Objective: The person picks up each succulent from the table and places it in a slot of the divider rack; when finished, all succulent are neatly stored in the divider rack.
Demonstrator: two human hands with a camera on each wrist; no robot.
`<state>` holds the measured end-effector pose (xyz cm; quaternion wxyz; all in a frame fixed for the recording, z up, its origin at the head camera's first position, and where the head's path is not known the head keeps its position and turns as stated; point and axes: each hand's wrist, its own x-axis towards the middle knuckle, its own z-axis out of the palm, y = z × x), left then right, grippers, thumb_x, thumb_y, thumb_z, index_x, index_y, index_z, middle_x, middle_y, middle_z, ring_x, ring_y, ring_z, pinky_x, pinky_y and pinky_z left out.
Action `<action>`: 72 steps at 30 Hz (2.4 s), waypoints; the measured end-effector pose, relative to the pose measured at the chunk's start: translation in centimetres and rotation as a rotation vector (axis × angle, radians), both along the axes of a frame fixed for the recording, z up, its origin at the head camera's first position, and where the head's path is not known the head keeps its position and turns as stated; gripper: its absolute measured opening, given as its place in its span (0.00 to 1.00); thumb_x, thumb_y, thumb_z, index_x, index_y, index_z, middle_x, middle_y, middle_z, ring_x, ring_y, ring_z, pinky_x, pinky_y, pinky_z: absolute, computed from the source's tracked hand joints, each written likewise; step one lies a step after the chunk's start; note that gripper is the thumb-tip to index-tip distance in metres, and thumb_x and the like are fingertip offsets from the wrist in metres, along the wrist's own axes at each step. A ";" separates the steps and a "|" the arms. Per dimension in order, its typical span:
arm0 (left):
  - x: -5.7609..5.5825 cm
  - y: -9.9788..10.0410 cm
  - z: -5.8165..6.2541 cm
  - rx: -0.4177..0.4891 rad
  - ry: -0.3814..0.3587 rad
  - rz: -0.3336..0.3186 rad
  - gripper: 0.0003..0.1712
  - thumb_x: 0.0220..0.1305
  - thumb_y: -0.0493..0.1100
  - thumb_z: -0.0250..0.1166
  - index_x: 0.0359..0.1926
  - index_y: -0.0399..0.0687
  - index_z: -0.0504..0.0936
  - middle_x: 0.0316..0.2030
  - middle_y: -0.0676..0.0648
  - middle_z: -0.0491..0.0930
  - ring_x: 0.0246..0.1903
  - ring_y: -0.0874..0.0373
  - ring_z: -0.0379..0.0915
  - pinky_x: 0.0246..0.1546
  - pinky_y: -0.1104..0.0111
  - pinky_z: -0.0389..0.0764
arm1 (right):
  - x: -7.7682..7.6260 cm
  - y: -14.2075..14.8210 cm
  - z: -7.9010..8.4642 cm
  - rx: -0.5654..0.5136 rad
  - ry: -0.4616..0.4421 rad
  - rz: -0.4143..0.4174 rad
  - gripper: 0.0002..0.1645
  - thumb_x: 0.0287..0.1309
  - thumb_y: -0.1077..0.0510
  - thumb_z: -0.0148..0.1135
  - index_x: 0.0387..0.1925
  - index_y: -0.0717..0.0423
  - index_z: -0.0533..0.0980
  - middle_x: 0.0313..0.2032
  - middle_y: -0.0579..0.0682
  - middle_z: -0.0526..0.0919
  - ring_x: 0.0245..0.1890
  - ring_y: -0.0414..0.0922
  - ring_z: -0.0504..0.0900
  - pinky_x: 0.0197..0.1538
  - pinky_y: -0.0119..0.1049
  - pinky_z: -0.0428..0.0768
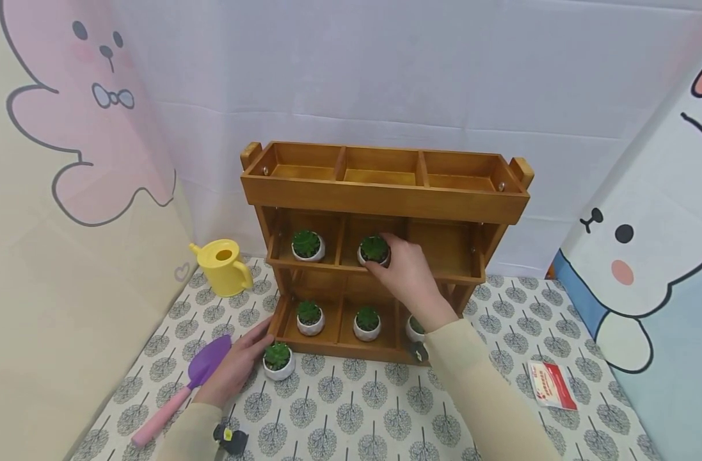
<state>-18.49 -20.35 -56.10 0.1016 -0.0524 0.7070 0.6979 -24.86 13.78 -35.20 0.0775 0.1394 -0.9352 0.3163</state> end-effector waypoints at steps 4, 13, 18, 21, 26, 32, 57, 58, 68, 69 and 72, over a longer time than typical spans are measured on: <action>0.0 0.1 0.0 0.010 0.001 0.000 0.33 0.80 0.45 0.59 0.81 0.54 0.63 0.80 0.42 0.57 0.79 0.44 0.49 0.79 0.50 0.47 | 0.4 0.2 -0.3 -0.023 0.021 0.007 0.39 0.63 0.51 0.74 0.69 0.64 0.72 0.58 0.63 0.82 0.56 0.59 0.83 0.59 0.58 0.82; 0.0 0.0 0.1 0.004 -0.009 -0.007 0.34 0.79 0.47 0.59 0.81 0.55 0.63 0.80 0.42 0.57 0.79 0.43 0.48 0.79 0.49 0.46 | 2.3 0.9 -0.6 -0.112 0.040 0.025 0.43 0.65 0.53 0.73 0.75 0.64 0.67 0.67 0.64 0.76 0.64 0.60 0.79 0.62 0.53 0.81; 0.0 0.0 0.2 0.009 -0.002 -0.005 0.34 0.79 0.47 0.59 0.81 0.54 0.62 0.79 0.43 0.58 0.79 0.44 0.48 0.80 0.49 0.45 | 3.3 1.1 -0.8 -0.131 0.036 0.014 0.44 0.66 0.53 0.73 0.76 0.64 0.65 0.70 0.64 0.73 0.63 0.61 0.79 0.63 0.55 0.80; 0.0 0.0 0.1 0.015 -0.002 -0.006 0.34 0.79 0.46 0.59 0.81 0.54 0.62 0.80 0.42 0.57 0.79 0.44 0.48 0.80 0.50 0.44 | 4.0 1.2 -1.0 -0.139 0.058 0.006 0.44 0.66 0.53 0.73 0.75 0.65 0.65 0.69 0.65 0.74 0.62 0.61 0.80 0.63 0.56 0.80; 0.0 0.0 0.0 0.012 0.001 -0.010 0.34 0.79 0.47 0.59 0.81 0.55 0.62 0.80 0.43 0.57 0.79 0.44 0.47 0.80 0.49 0.44 | 5.2 1.3 -1.8 -0.174 0.098 -0.010 0.41 0.66 0.53 0.73 0.74 0.64 0.68 0.66 0.64 0.78 0.62 0.59 0.81 0.65 0.55 0.78; 0.2 -0.1 0.0 -0.007 -0.008 -0.005 0.35 0.78 0.47 0.60 0.81 0.55 0.62 0.79 0.43 0.58 0.79 0.43 0.48 0.79 0.49 0.44 | 6.8 1.3 -3.0 -0.304 0.097 -0.006 0.37 0.67 0.55 0.72 0.72 0.61 0.71 0.67 0.58 0.78 0.65 0.56 0.79 0.64 0.53 0.79; 0.4 0.2 0.5 -0.009 0.002 0.000 0.34 0.80 0.44 0.58 0.81 0.51 0.61 0.79 0.41 0.57 0.78 0.43 0.50 0.79 0.51 0.48 | 9.6 -2.1 -11.0 -0.460 -0.003 0.117 0.33 0.64 0.61 0.74 0.68 0.62 0.75 0.64 0.56 0.80 0.64 0.54 0.79 0.65 0.47 0.78; 0.4 0.2 0.5 -0.013 0.007 -0.002 0.34 0.80 0.44 0.58 0.82 0.51 0.61 0.79 0.40 0.57 0.78 0.42 0.49 0.79 0.51 0.48 | 9.7 -2.2 -11.2 -0.462 -0.005 0.117 0.32 0.64 0.62 0.74 0.68 0.62 0.75 0.64 0.56 0.81 0.64 0.54 0.80 0.65 0.47 0.79; 0.2 0.1 0.3 -0.009 0.009 -0.002 0.34 0.80 0.44 0.58 0.82 0.51 0.60 0.80 0.40 0.56 0.79 0.43 0.48 0.79 0.51 0.48 | 10.3 -3.6 -13.4 -0.445 -0.097 0.099 0.29 0.64 0.62 0.74 0.66 0.58 0.78 0.60 0.51 0.84 0.60 0.53 0.83 0.62 0.47 0.82; 0.2 0.1 0.3 -0.010 0.005 0.002 0.34 0.80 0.44 0.58 0.82 0.52 0.61 0.79 0.40 0.56 0.79 0.43 0.49 0.79 0.51 0.48 | 10.3 -3.7 -13.6 -0.444 -0.107 0.106 0.29 0.64 0.62 0.74 0.65 0.58 0.78 0.60 0.51 0.84 0.59 0.53 0.83 0.62 0.47 0.82; 0.1 0.1 0.2 -0.016 0.002 0.008 0.34 0.80 0.45 0.58 0.81 0.53 0.61 0.79 0.41 0.57 0.79 0.44 0.49 0.79 0.52 0.47 | 10.5 -4.3 -14.3 -0.446 -0.128 0.147 0.26 0.64 0.62 0.73 0.63 0.58 0.79 0.58 0.53 0.85 0.58 0.52 0.84 0.62 0.45 0.82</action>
